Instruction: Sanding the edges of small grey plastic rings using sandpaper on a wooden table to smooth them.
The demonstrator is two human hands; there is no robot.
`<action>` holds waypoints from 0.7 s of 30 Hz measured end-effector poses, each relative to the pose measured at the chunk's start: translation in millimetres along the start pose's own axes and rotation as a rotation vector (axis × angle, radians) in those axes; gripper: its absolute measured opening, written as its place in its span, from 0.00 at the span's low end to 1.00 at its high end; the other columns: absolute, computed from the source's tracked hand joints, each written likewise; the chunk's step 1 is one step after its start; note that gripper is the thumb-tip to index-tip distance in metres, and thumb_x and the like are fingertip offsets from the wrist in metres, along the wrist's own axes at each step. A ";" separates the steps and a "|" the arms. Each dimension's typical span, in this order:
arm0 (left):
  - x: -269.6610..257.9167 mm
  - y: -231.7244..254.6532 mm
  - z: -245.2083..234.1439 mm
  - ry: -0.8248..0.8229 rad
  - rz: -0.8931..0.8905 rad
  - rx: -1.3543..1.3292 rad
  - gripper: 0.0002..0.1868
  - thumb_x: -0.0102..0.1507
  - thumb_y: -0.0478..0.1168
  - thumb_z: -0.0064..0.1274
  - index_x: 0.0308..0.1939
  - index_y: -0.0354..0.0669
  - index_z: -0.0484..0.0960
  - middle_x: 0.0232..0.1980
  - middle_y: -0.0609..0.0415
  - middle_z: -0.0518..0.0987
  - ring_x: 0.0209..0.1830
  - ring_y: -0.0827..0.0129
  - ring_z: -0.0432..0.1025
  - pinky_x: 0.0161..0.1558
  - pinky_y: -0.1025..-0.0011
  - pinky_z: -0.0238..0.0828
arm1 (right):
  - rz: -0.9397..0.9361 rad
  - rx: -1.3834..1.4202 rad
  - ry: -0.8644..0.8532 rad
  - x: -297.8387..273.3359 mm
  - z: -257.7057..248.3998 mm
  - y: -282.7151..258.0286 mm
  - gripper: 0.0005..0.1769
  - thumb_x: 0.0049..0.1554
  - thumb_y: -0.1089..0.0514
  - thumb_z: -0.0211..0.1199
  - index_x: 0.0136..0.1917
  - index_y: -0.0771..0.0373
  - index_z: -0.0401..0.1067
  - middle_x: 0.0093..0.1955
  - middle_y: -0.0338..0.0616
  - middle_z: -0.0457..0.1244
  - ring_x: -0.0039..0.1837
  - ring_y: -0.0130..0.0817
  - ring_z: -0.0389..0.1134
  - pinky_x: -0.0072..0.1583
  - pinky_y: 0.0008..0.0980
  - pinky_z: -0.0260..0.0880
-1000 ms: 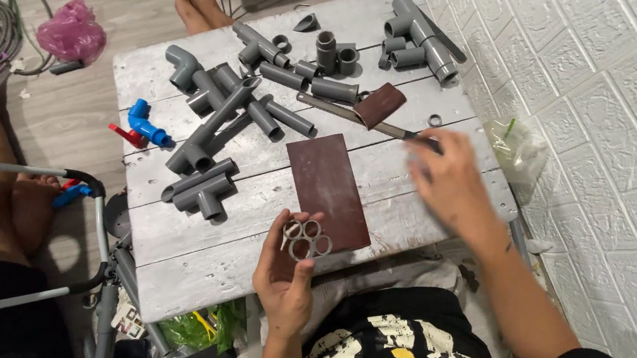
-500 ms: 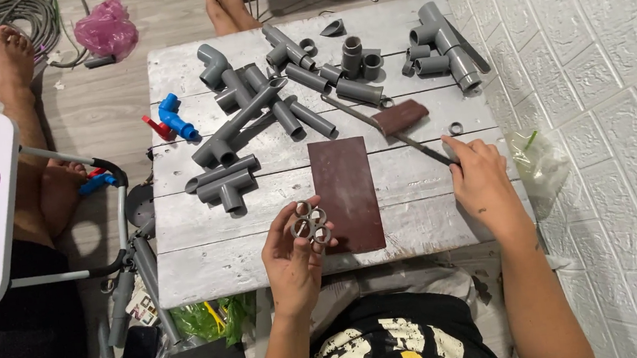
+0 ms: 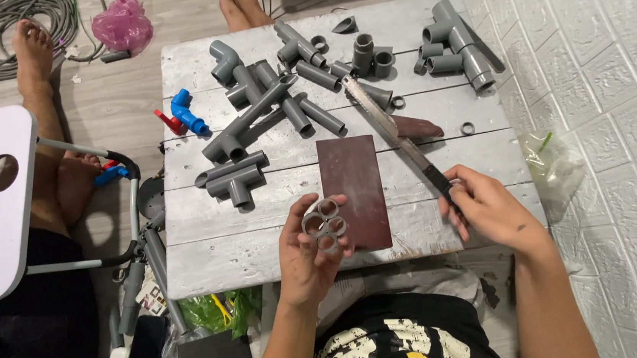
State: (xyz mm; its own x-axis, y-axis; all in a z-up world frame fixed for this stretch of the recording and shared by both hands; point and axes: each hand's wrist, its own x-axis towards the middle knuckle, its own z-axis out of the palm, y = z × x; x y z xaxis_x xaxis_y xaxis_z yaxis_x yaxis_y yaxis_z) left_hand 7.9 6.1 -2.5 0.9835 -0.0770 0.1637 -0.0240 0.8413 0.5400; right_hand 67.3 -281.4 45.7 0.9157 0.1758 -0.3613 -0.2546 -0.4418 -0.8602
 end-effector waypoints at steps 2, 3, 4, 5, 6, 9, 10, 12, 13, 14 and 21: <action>0.1 -4.6 -0.9 0.006 -0.003 -0.008 0.36 0.63 0.56 0.56 0.68 0.40 0.63 0.65 0.28 0.70 0.41 0.60 0.74 0.39 0.65 0.81 | -0.049 0.277 -0.131 10.1 4.0 22.4 0.15 0.61 0.64 0.41 0.56 0.69 0.65 0.25 0.54 0.59 0.20 0.43 0.63 0.22 0.38 0.66; 3.1 -6.7 -1.4 -0.002 -0.003 -0.018 0.36 0.63 0.58 0.56 0.65 0.40 0.64 0.64 0.28 0.70 0.41 0.59 0.74 0.41 0.63 0.80 | -0.110 0.552 -0.251 16.5 5.0 32.3 0.14 0.60 0.62 0.40 0.56 0.67 0.61 0.22 0.51 0.55 0.19 0.38 0.60 0.16 0.34 0.63; 5.4 -6.7 0.6 -0.003 -0.003 -0.015 0.36 0.63 0.58 0.56 0.65 0.40 0.64 0.64 0.28 0.70 0.41 0.59 0.74 0.41 0.63 0.80 | -0.112 0.554 -0.252 10.3 13.3 29.8 0.14 0.60 0.62 0.40 0.56 0.67 0.61 0.22 0.51 0.55 0.19 0.38 0.60 0.16 0.34 0.63; 6.4 -7.0 2.9 -0.002 -0.019 -0.056 0.37 0.62 0.60 0.57 0.63 0.42 0.62 0.62 0.30 0.70 0.44 0.57 0.75 0.43 0.61 0.81 | -0.141 0.737 -0.343 3.7 21.7 27.7 0.15 0.59 0.62 0.43 0.59 0.68 0.58 0.20 0.49 0.52 0.16 0.37 0.58 0.14 0.34 0.59; 7.6 -7.6 4.9 -0.001 -0.035 -0.098 0.38 0.61 0.62 0.57 0.62 0.44 0.60 0.60 0.31 0.71 0.46 0.55 0.75 0.44 0.60 0.81 | -0.169 0.921 -0.436 -2.7 30.0 25.7 0.17 0.59 0.62 0.45 0.61 0.68 0.55 0.18 0.47 0.49 0.14 0.37 0.55 0.12 0.34 0.56; 9.5 -9.5 4.7 -0.006 -0.080 -0.212 0.33 0.63 0.60 0.56 0.60 0.46 0.61 0.59 0.35 0.70 0.50 0.53 0.75 0.48 0.60 0.82 | -0.223 1.076 -0.477 -18.3 45.7 2.3 0.14 0.59 0.65 0.45 0.58 0.69 0.53 0.18 0.43 0.47 0.13 0.35 0.53 0.12 0.32 0.56; 9.1 -9.1 5.5 -0.004 -0.083 -0.209 0.33 0.63 0.60 0.56 0.60 0.46 0.61 0.59 0.35 0.70 0.50 0.53 0.75 0.48 0.60 0.82 | -0.221 1.080 -0.477 -20.1 50.0 0.5 0.14 0.59 0.65 0.45 0.58 0.69 0.53 0.18 0.43 0.47 0.13 0.35 0.53 0.12 0.32 0.56; 10.6 -8.4 7.3 0.010 -0.099 -0.277 0.29 0.66 0.59 0.51 0.61 0.47 0.62 0.60 0.37 0.69 0.52 0.53 0.76 0.51 0.61 0.82 | -0.170 1.221 -0.454 -23.1 57.2 -4.3 0.07 0.63 0.62 0.41 0.53 0.68 0.55 0.16 0.37 0.43 0.11 0.31 0.48 0.11 0.30 0.51; 11.7 -8.0 11.6 0.012 -0.098 -0.277 0.29 0.66 0.59 0.51 0.61 0.47 0.62 0.60 0.37 0.69 0.52 0.53 0.76 0.51 0.61 0.82 | -0.167 1.221 -0.455 -23.6 65.8 -1.6 0.07 0.63 0.62 0.41 0.53 0.68 0.55 0.16 0.37 0.43 0.11 0.31 0.48 0.11 0.30 0.51; 12.8 -7.4 15.9 0.037 -0.093 -0.275 0.29 0.67 0.59 0.49 0.63 0.47 0.61 0.60 0.37 0.70 0.53 0.54 0.76 0.54 0.62 0.82 | -0.288 0.991 -0.324 -24.2 74.7 1.1 0.11 0.64 0.61 0.43 0.52 0.72 0.59 0.15 0.43 0.48 0.13 0.37 0.54 0.14 0.32 0.56; 15.4 -3.2 46.9 0.159 -0.205 -0.248 0.28 0.74 0.56 0.35 0.73 0.45 0.64 0.61 0.43 0.75 0.57 0.58 0.75 0.43 0.67 0.79 | -0.803 -0.326 0.207 -61.9 106.9 -60.5 0.10 0.53 0.70 0.58 0.49 0.77 0.69 0.19 0.40 0.62 0.15 0.26 0.58 0.18 0.28 0.55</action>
State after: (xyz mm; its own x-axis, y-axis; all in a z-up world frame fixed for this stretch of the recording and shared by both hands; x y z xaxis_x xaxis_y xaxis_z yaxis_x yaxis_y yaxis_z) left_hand 14.7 -22.8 37.0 0.9794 -0.1902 -0.0680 0.2020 0.9229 0.3279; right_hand -7.3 -171.5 81.7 0.8259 0.3916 0.4057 0.5602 -0.4878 -0.6695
